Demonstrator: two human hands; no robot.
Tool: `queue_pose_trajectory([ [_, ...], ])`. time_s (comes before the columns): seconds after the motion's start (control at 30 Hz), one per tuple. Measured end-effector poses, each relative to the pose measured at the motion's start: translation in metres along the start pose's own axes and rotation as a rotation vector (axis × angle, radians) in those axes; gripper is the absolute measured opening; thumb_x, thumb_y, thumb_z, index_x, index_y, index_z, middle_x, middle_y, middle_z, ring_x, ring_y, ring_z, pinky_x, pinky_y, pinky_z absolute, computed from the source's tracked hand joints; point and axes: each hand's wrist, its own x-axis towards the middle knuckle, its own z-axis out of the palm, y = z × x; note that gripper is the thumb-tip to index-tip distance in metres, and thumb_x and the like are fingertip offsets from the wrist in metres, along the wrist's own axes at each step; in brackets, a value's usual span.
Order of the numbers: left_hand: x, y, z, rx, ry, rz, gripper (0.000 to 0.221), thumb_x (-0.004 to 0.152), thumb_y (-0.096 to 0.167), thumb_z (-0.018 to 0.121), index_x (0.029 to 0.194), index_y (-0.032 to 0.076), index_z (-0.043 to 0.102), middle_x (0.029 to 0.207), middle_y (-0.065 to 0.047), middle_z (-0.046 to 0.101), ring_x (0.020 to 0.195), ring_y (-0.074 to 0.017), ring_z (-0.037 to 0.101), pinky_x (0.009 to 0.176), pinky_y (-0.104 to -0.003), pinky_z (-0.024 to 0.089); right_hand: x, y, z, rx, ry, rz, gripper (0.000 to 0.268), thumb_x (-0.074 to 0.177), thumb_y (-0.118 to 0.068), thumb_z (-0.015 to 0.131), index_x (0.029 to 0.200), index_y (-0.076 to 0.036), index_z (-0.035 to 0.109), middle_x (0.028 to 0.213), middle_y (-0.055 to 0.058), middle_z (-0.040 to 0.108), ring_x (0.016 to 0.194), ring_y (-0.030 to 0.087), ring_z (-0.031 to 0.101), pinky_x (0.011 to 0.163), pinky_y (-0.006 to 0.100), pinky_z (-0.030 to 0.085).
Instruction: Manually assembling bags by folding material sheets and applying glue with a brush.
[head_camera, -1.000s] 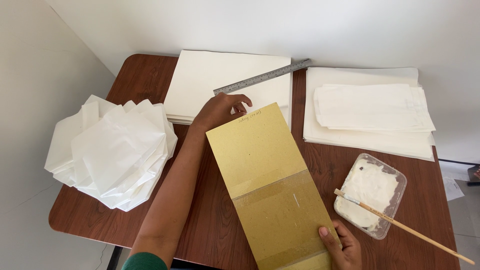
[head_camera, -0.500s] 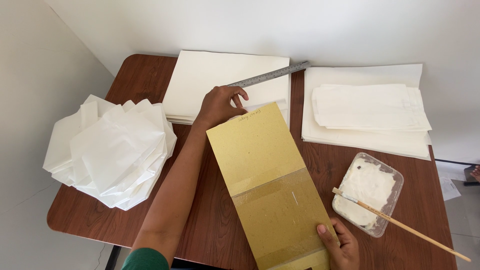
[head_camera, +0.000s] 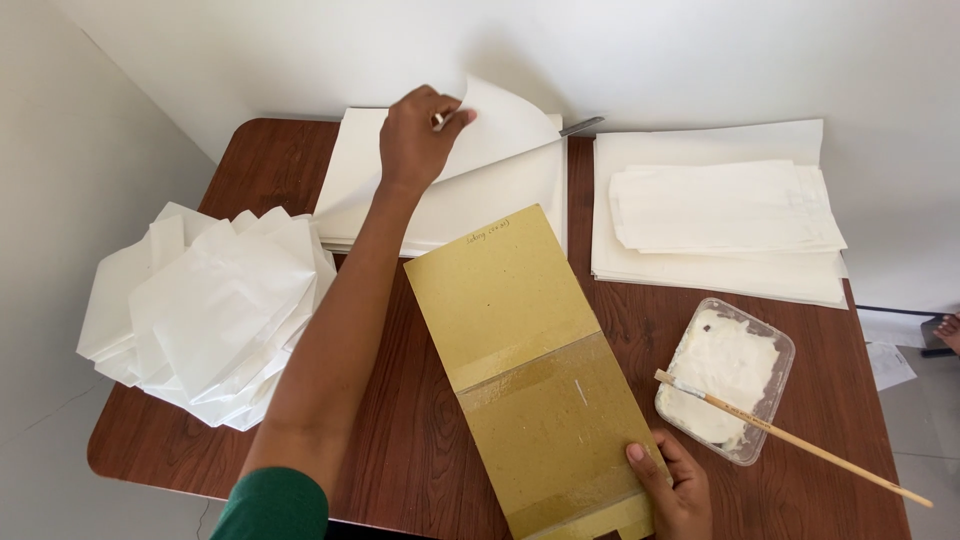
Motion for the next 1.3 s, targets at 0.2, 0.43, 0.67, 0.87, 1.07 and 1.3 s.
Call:
queue_pose_trajectory([
  [0.2, 0.033, 0.021, -0.006, 0.167, 0.103, 0.288, 0.018, 0.092, 0.026, 0.082, 0.081, 0.017, 0.072, 0.079, 0.007, 0.063, 0.064, -0.0158, 0.058, 0.052, -0.036, 0.043, -0.003, -0.003, 0.002, 0.001, 0.006, -0.008, 0.021, 0.089, -0.018, 0.074, 0.092, 0.003, 0.073, 0.077, 0.010, 0.068, 0.064, 0.021, 0.061, 0.054, 0.032, 0.045],
  [0.43, 0.037, 0.097, -0.047, 0.257, 0.547, 0.540, 0.017, 0.088, 0.007, 0.071, 0.079, 0.013, 0.058, 0.070, 0.001, 0.056, 0.061, -0.0224, 0.048, 0.051, -0.035, 0.039, -0.014, -0.010, 0.003, 0.216, 0.054, -0.018, 0.021, 0.090, -0.017, 0.069, 0.100, 0.001, 0.069, 0.084, 0.014, 0.071, 0.069, 0.025, 0.067, 0.058, 0.033, 0.052],
  [0.67, -0.045, 0.165, -0.095, 0.182, 0.402, 0.733, 0.040, 0.092, -0.010, 0.073, 0.123, 0.015, 0.066, 0.102, -0.006, 0.066, 0.084, -0.0271, 0.064, 0.068, -0.042, 0.045, 0.072, 0.126, -0.143, 0.212, 0.174, -0.012, 0.071, 0.084, -0.015, 0.061, 0.153, -0.013, 0.048, 0.135, 0.013, 0.059, 0.119, 0.027, 0.056, 0.101, 0.044, 0.047],
  [0.87, -0.155, 0.172, -0.091, 0.246, 0.005, 0.825, 0.025, 0.089, -0.001, 0.081, 0.109, 0.009, 0.070, 0.091, -0.004, 0.066, 0.081, -0.0234, 0.063, 0.071, -0.039, 0.053, -0.031, -0.030, -0.003, 0.546, 0.195, -0.134, 0.047, 0.080, -0.030, 0.047, 0.118, -0.009, 0.064, 0.098, -0.004, 0.058, 0.098, 0.010, 0.058, 0.088, 0.022, 0.044],
  [1.07, -0.284, 0.152, -0.091, 0.085, -0.376, 0.652, 0.018, 0.089, 0.001, 0.082, 0.105, 0.008, 0.076, 0.097, -0.007, 0.068, 0.090, -0.0230, 0.065, 0.075, -0.040, 0.058, -0.017, -0.048, 0.001, 1.062, -0.736, -0.370, 0.024, 0.096, -0.018, 0.068, 0.114, -0.002, 0.068, 0.090, 0.004, 0.076, 0.046, 0.009, 0.057, 0.043, 0.016, 0.045],
  [1.3, -0.365, 0.136, -0.086, -0.011, -0.490, 0.436, 0.020, 0.086, 0.010, 0.078, 0.105, 0.009, 0.077, 0.123, -0.016, 0.060, 0.113, -0.0359, 0.056, 0.081, -0.048, 0.048, -0.016, -0.034, -0.008, 1.057, -0.731, -0.362, 0.029, 0.092, -0.012, 0.058, 0.118, 0.000, 0.065, 0.091, 0.006, 0.076, 0.048, 0.011, 0.058, 0.044, 0.017, 0.045],
])
